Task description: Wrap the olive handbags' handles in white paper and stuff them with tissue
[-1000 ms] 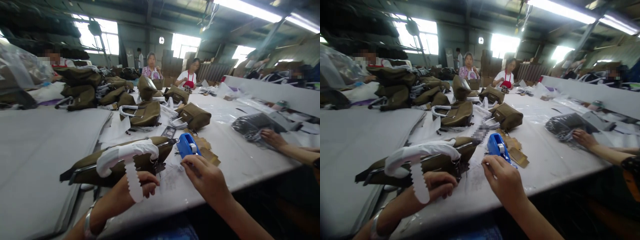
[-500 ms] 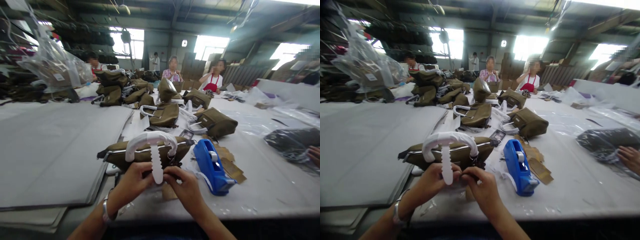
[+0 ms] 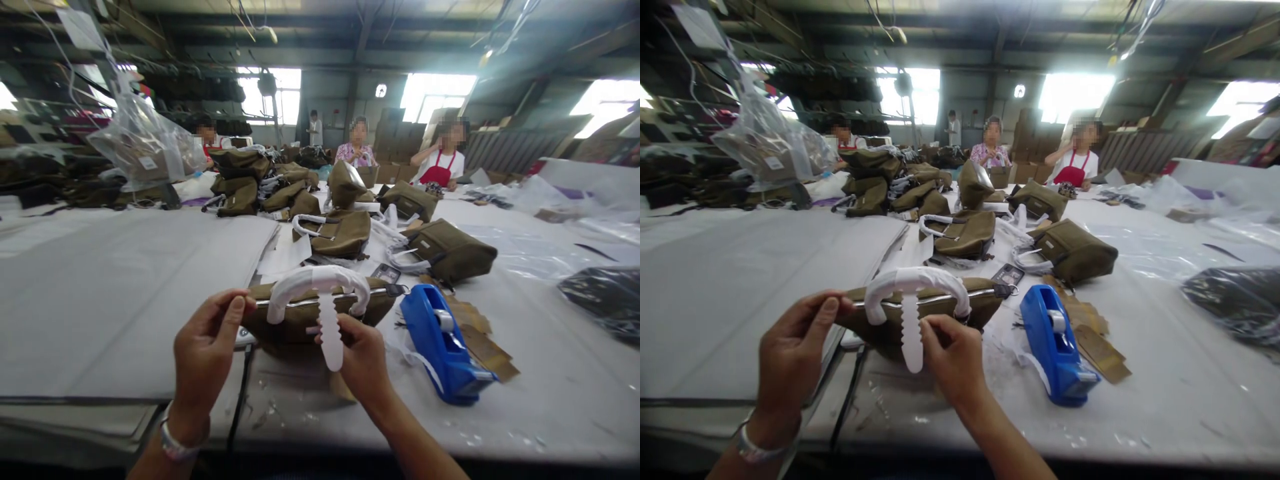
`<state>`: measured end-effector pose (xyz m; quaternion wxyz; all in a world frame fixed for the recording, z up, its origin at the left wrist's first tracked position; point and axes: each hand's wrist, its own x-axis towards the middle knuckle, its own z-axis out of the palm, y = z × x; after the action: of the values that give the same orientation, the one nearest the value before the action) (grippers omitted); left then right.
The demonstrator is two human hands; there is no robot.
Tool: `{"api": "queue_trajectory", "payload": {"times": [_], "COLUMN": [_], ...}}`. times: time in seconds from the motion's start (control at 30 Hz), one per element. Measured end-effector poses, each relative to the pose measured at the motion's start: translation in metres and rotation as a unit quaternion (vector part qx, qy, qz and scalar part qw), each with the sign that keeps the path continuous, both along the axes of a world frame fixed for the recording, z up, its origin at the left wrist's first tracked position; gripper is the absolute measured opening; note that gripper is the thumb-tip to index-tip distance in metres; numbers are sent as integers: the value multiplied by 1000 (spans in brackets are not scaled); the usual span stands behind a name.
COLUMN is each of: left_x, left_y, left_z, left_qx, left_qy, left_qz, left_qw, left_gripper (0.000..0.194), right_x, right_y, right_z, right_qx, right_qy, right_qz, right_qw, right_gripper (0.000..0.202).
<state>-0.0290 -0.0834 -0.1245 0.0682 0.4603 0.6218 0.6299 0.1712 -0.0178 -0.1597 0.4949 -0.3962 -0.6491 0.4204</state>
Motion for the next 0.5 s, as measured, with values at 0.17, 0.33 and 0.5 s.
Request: {"api": "queue_trajectory", "payload": {"times": [0.17, 0.33, 0.5], "left_x": [-17, -29, -29], "left_y": [26, 39, 40], "left_z": [0, 6, 18], "left_qx": [-100, -131, -148], "left_qy": [97, 151, 229], "left_qz": [-150, -222, -211], "left_qw": [979, 954, 939], "left_gripper": [33, 37, 34], "right_x": [-21, -30, -28], "right_y": [16, 33, 43], "right_z": [8, 8, 11], "right_qx": [102, 153, 168], "right_qy": [-90, -130, -154], "right_qz": [11, 53, 78], "right_qw": [991, 978, 971], "right_gripper": [20, 22, 19]}}
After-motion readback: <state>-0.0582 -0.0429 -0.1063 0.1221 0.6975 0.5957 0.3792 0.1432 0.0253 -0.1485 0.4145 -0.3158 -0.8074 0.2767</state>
